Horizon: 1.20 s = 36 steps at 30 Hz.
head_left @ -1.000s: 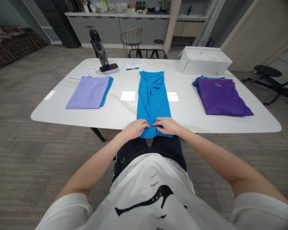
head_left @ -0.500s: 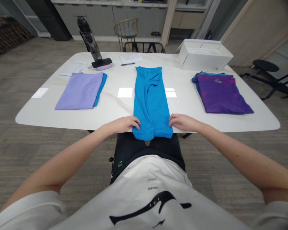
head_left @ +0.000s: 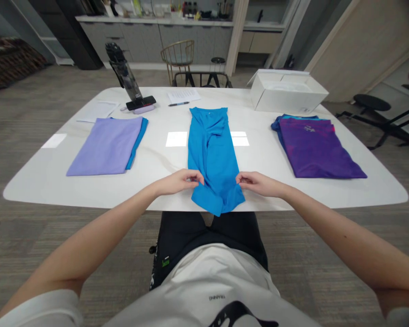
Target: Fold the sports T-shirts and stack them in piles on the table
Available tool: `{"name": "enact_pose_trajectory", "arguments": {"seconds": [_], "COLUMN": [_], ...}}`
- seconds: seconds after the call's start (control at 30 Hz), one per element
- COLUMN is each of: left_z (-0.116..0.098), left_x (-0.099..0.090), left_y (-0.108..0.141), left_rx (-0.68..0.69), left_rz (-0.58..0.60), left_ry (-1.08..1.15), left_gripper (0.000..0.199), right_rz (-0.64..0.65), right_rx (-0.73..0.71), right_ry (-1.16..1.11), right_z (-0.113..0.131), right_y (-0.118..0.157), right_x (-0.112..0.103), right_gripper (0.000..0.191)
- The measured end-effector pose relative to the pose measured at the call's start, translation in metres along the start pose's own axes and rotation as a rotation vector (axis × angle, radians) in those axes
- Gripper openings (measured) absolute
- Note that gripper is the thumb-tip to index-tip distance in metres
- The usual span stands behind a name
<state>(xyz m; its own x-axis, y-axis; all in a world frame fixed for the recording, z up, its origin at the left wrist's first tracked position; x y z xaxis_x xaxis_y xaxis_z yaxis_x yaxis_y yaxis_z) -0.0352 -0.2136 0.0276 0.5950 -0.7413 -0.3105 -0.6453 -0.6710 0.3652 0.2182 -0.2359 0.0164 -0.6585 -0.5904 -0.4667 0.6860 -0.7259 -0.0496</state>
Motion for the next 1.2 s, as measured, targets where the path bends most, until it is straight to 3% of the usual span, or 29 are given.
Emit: {"name": "enact_pose_trajectory", "arguments": {"seconds": [0.1,0.2,0.27,0.37,0.43,0.6,0.7,0.77,0.83,0.93,1.03,1.1,1.2], "left_z": [-0.005,0.004,0.017,0.044,0.057,0.059,0.041,0.028,0.026,0.045,0.062,0.064,0.051], "left_x": [-0.035,-0.07,-0.086,-0.101,-0.107,-0.121,-0.124,-0.124,-0.126,-0.125,-0.125,-0.13,-0.135], "left_y": [-0.036,-0.08,-0.106,-0.129,-0.136,-0.148,-0.15,-0.148,-0.146,-0.153,-0.164,-0.169,-0.175], "left_rx": [-0.002,-0.018,-0.105,-0.341,-0.439,-0.45,-0.271,-0.09,-0.01,-0.208,-0.439,-0.465,-0.34], "left_rz": [-0.194,-0.424,-0.528,-0.619,-0.649,-0.722,-0.721,-0.673,-0.64,-0.577,-0.517,-0.53,-0.491], "left_ry": [0.342,0.545,0.595,0.602,0.565,0.446,0.448,0.565,0.727,0.892,0.863,0.798,0.785], "left_gripper": [0.036,0.036,0.033,0.033,0.036,0.038,0.031,0.029,0.034,0.035,0.032,0.034,0.039], "right_rz": [-0.246,-0.466,-0.547,-0.535,-0.517,-0.539,-0.647,-0.755,-0.833,-0.844,-0.804,-0.784,-0.723], "right_rx": [0.072,0.182,0.288,0.436,0.447,0.389,0.273,0.128,0.072,0.266,0.449,0.488,0.454], "right_ry": [-0.246,-0.368,-0.355,-0.249,-0.124,0.247,0.127,-0.076,-0.251,-0.362,-0.308,-0.223,-0.16], "right_z": [-0.01,-0.041,-0.066,-0.096,-0.104,-0.102,-0.1,-0.097,-0.099,-0.118,-0.136,-0.141,-0.138], "right_y": [-0.028,-0.058,-0.075,-0.09,-0.098,-0.112,-0.117,-0.119,-0.119,-0.12,-0.124,-0.126,-0.132], "right_x": [-0.033,-0.064,-0.077,-0.085,-0.089,-0.104,-0.111,-0.117,-0.122,-0.121,-0.119,-0.121,-0.122], "right_gripper": [0.041,0.042,0.04,0.038,0.04,0.036,0.03,0.029,0.033,0.031,0.022,0.02,0.026]}}
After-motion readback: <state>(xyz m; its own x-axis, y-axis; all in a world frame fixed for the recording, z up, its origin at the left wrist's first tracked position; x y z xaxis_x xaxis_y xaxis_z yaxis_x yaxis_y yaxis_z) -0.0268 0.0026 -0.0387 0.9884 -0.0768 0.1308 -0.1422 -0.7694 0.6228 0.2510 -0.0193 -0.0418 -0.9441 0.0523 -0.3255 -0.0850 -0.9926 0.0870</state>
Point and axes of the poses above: each hand's wrist, its own y-axis away from the middle knuckle, its own x-axis out of the palm, z = x × y, the point moved 7 cm from there along -y, towards the middle knuckle, and after that the axes turned 15 degrees about -x, right-handed, at the moved point
